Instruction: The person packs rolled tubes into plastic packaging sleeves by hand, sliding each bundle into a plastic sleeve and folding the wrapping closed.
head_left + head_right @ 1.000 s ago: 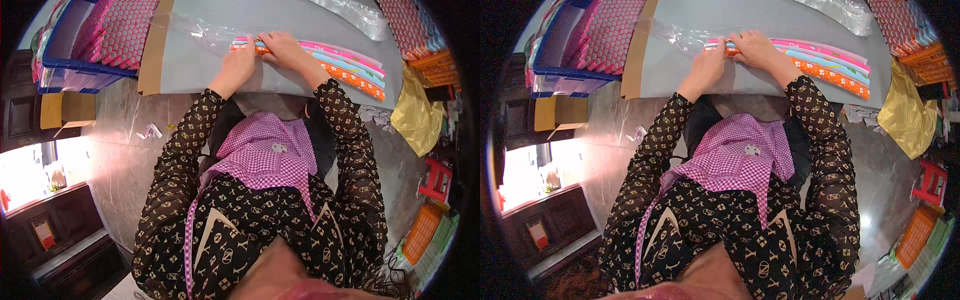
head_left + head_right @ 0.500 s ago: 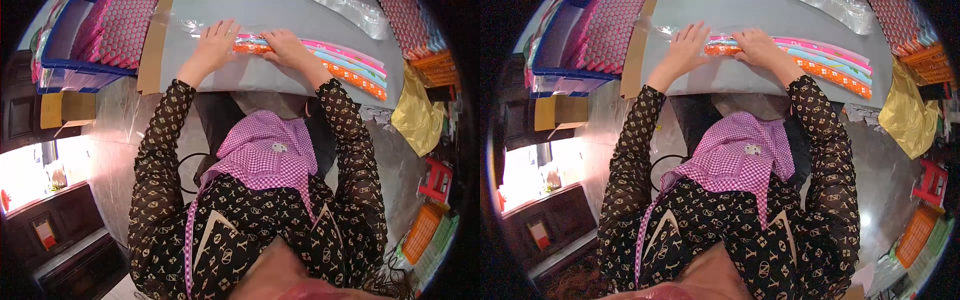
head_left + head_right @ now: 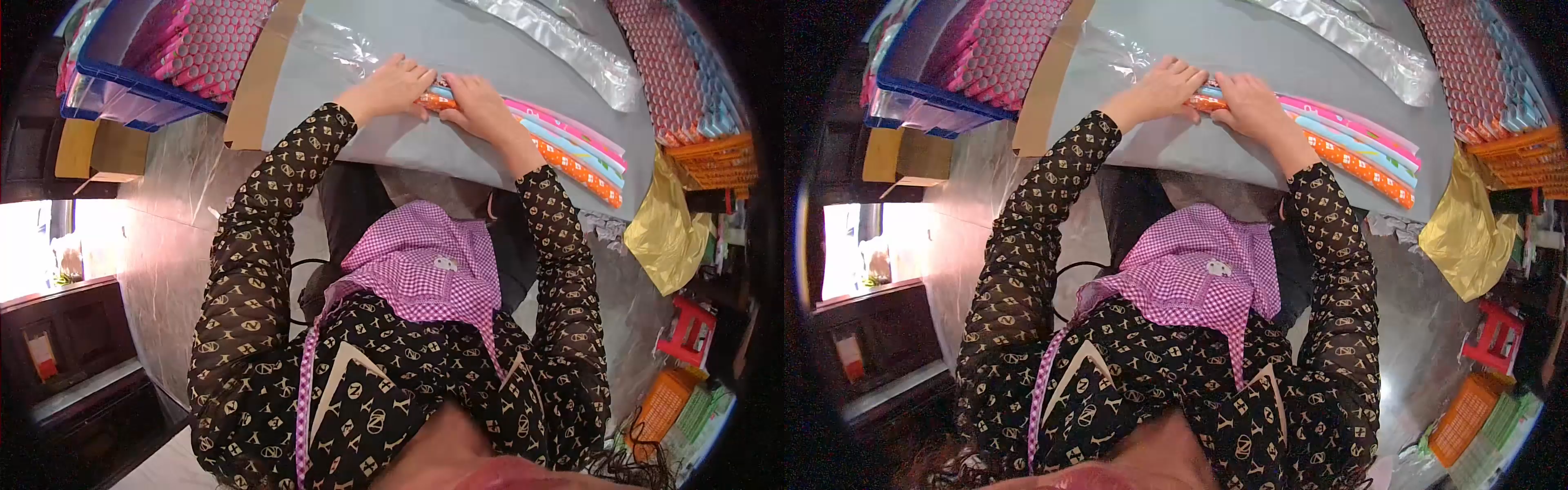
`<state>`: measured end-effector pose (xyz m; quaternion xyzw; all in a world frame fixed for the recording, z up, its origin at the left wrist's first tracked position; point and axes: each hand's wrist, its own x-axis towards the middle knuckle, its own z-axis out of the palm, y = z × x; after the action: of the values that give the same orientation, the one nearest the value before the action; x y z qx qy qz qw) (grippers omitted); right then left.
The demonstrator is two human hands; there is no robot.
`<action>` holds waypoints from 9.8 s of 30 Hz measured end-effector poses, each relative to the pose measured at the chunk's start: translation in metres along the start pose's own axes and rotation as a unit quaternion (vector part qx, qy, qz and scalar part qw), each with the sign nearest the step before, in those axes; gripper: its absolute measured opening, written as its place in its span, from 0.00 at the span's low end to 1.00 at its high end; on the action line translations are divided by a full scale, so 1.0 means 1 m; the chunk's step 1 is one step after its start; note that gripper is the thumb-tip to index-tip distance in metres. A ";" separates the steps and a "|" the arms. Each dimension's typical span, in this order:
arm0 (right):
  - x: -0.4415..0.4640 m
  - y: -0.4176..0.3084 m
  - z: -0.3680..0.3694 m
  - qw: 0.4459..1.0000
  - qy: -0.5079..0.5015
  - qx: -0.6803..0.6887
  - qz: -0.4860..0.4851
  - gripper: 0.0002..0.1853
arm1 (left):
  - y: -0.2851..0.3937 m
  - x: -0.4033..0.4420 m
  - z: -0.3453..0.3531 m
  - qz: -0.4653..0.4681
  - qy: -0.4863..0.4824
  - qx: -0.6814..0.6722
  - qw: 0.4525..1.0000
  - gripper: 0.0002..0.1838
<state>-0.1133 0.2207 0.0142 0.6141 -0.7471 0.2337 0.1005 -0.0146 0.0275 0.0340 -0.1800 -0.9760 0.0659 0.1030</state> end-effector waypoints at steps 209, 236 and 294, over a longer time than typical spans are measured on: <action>-0.132 0.029 -0.066 0.986 -0.007 -0.012 0.164 0.37 | 0.101 0.073 0.025 0.045 0.116 -0.098 0.987 0.48; -0.166 0.026 -0.086 0.976 -0.060 -0.024 0.206 0.38 | 0.088 0.022 0.000 -0.043 0.170 -0.211 0.962 0.37; -0.199 0.064 -0.109 0.984 -0.052 0.035 0.164 0.44 | 0.135 0.096 0.026 0.070 0.068 -0.105 0.990 0.48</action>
<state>-0.1447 0.4538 0.0077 0.4976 -0.8333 0.2410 0.0000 -0.0629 0.1849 0.0033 -0.2619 -0.9533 -0.0418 0.1445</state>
